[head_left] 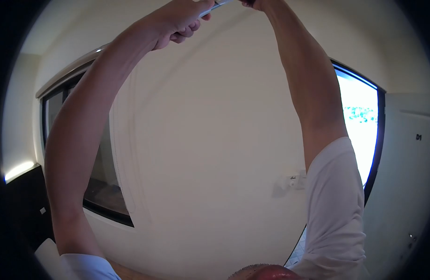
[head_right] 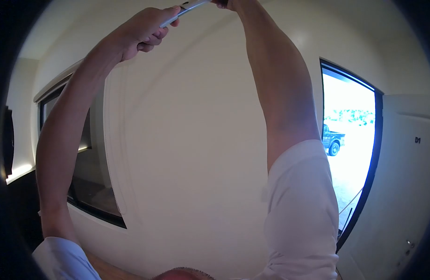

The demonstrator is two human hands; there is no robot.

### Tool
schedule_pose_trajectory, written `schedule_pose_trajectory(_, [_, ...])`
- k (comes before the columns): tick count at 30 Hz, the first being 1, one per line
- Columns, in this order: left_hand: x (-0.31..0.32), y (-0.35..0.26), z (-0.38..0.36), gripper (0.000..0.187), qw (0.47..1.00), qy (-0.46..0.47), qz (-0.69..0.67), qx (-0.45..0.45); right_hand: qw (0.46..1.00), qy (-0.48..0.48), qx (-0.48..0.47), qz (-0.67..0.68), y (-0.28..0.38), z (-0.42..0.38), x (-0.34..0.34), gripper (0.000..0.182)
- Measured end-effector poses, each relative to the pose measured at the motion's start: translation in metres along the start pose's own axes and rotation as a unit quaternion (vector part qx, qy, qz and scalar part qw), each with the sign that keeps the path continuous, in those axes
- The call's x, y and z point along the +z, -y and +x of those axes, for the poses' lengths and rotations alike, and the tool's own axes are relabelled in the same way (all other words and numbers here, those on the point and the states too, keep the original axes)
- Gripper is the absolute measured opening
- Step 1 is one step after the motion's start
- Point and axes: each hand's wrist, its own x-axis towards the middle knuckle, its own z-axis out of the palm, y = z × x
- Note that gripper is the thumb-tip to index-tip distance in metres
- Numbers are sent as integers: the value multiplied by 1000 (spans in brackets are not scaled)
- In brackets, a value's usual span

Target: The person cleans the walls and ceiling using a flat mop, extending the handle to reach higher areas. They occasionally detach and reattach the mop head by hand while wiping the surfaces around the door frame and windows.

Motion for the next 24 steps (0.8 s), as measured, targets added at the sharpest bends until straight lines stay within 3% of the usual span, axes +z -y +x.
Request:
schedule_pose_trajectory(2, [-1, 12, 12, 43, 998, -19, 59, 5, 1000, -18, 15, -11, -2, 3, 6, 31])
schedule_pose_trajectory(4, [-1, 39, 36, 44, 968, -157, 181, 75, 1000, 0, 10, 5, -21, 32, 3, 29])
schedule_pose_trajectory(6, [7, 42, 36, 46, 970, -170, 165, 62, 1000, 18, 2, 19, -22, 21, 12, 35])
schedule_pose_trajectory(8, [9, 40, 37, 49, 969, -190, 149, 52, 961, -62, -14, 268, -17, -27, 28, 59])
schedule_pose_trajectory(9, [10, 39, 39, 49, 974, -167, 146, 47, 943, -73, -81, 316, -28, -23, 38, 73])
schedule_pose_trajectory(12, [3, 44, 31, 49, 978, -155, 130, 45, 930, -151, -86, 325, -41, -5, 63, 64])
schedule_pose_trajectory(13, [-4, 48, 30, 48, 981, -149, 109, 52, 930, -148, -86, 326, -38, 0, 70, 64])
schedule_pose_trajectory(15, [-10, 53, 27, 48, 985, -138, 83, 61, 963, -129, 2, 236, -36, 12, 71, 53])
schedule_pose_trajectory(18, [-24, 62, 13, 48, 987, -137, 74, 21, 978, -70, 17, 195, -41, 16, 78, 43])
schedule_pose_trajectory(24, [-68, 99, -18, 59, 984, -154, 84, 0, 982, -35, -34, 184, -56, 10, 141, 44])
